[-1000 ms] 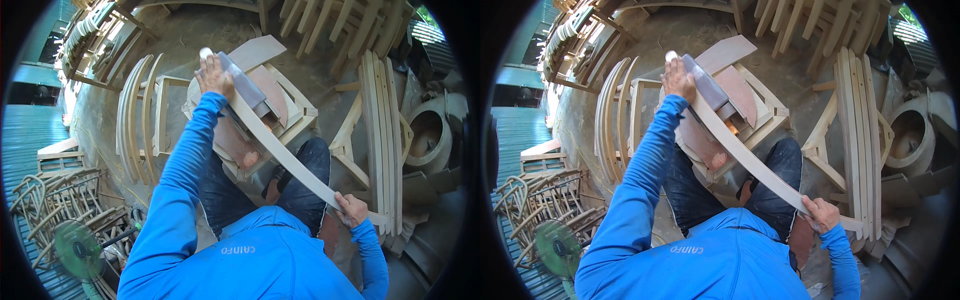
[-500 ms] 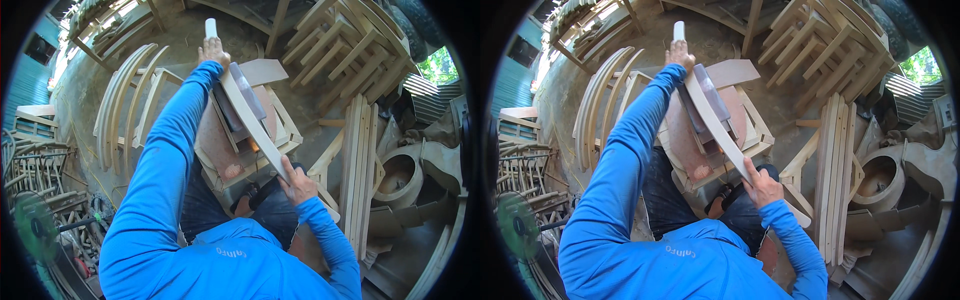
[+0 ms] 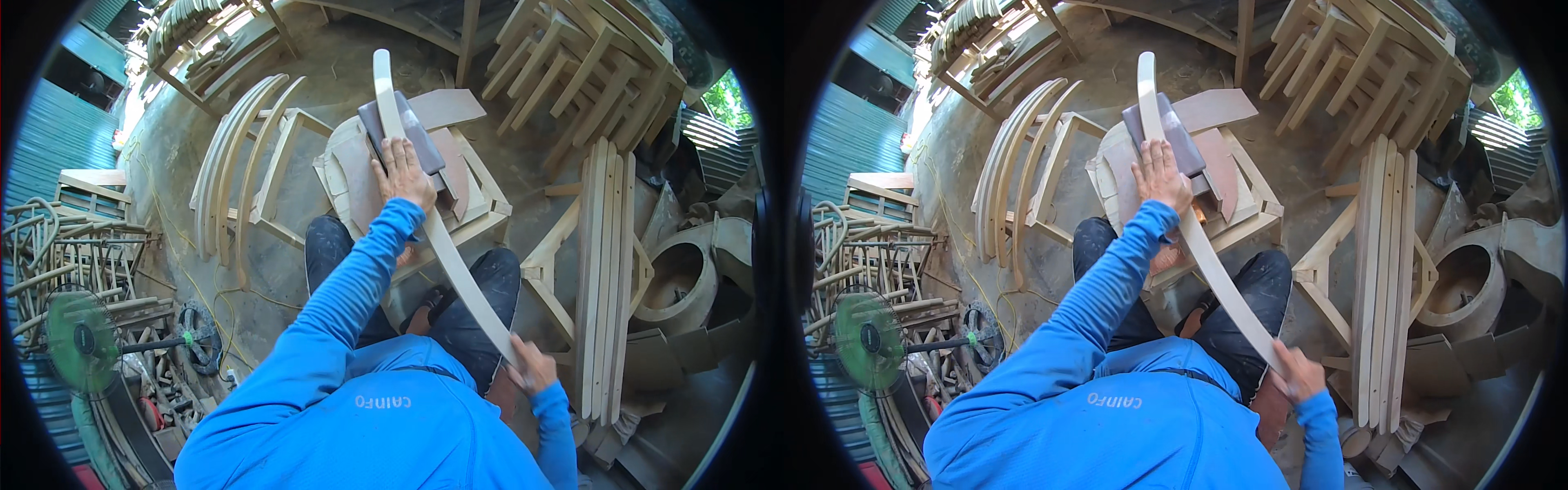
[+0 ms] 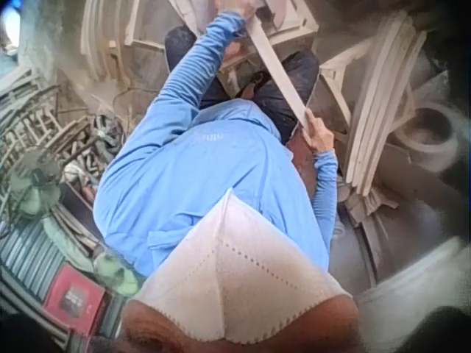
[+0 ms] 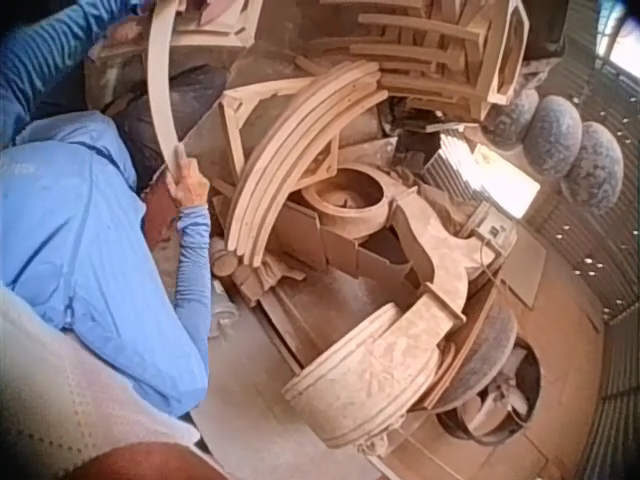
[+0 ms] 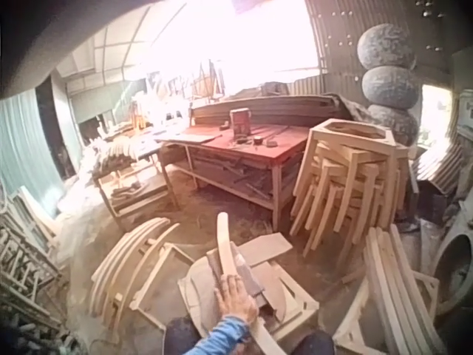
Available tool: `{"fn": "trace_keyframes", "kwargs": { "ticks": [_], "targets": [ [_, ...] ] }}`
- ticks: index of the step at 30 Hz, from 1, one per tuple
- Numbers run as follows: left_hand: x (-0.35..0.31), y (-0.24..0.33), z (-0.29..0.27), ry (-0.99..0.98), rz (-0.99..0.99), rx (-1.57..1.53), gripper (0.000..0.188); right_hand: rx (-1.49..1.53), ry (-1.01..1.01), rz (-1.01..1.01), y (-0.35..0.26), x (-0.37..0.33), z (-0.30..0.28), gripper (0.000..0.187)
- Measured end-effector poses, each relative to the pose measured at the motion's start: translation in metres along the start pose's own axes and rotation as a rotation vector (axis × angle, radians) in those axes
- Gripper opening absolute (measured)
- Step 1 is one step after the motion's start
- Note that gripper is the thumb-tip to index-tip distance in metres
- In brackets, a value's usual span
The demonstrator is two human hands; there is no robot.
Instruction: Sanding curved wooden chair components using a belt sander.
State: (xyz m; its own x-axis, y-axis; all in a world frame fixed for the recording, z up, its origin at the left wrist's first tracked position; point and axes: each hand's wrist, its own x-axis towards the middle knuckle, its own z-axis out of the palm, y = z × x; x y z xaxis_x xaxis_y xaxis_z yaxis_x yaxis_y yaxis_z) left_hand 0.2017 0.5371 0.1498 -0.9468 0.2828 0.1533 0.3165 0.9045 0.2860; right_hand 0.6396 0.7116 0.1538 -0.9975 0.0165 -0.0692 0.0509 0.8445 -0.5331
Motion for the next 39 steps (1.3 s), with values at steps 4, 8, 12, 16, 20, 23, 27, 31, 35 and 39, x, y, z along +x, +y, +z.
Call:
{"fn": "trace_keyframes", "kwargs": {
  "ticks": [4, 8, 12, 16, 20, 23, 27, 31, 35, 39],
  "targets": [
    [-0.005, 0.001, 0.004, -0.028, -0.005, 0.001, 0.078, -0.038, -0.006, -0.031, 0.002, -0.046, -0.011, 0.067],
    [0.038, -0.003, 0.018, -0.005, -0.013, -0.044, 0.079, -0.094, 0.022, -0.03, -0.002, -0.018, 0.003, 0.068],
    [0.089, -0.028, 0.003, 0.002, 0.041, -0.144, 0.077, -0.114, 0.027, 0.002, -0.03, 0.041, -0.002, 0.077],
    [0.156, -0.053, 0.005, 0.034, 0.067, -0.178, 0.075, -0.117, 0.041, 0.002, -0.05, 0.107, 0.0, 0.082],
    [0.217, -0.063, 0.006, 0.052, 0.082, -0.171, 0.074, -0.156, 0.084, 0.015, -0.069, 0.166, -0.002, 0.083],
    [0.255, -0.083, 0.012, 0.095, 0.061, -0.15, 0.073, -0.16, 0.1, -0.003, -0.08, 0.21, 0.0, 0.084],
    [0.252, -0.081, 0.006, 0.056, 0.015, -0.109, 0.077, -0.174, 0.121, 0.028, -0.087, 0.248, 0.001, 0.085],
    [0.187, -0.054, 0.002, -0.004, 0.022, -0.144, 0.077, -0.177, 0.146, 0.034, -0.079, 0.236, 0.001, 0.082],
    [0.122, -0.046, 0.005, 0.032, -0.021, -0.085, 0.076, -0.14, 0.098, 0.011, -0.067, 0.179, -0.003, 0.079],
    [0.043, -0.01, 0.005, -0.01, -0.042, -0.038, 0.076, -0.068, 0.084, -0.031, -0.044, 0.097, -0.004, 0.078]
  ]
}}
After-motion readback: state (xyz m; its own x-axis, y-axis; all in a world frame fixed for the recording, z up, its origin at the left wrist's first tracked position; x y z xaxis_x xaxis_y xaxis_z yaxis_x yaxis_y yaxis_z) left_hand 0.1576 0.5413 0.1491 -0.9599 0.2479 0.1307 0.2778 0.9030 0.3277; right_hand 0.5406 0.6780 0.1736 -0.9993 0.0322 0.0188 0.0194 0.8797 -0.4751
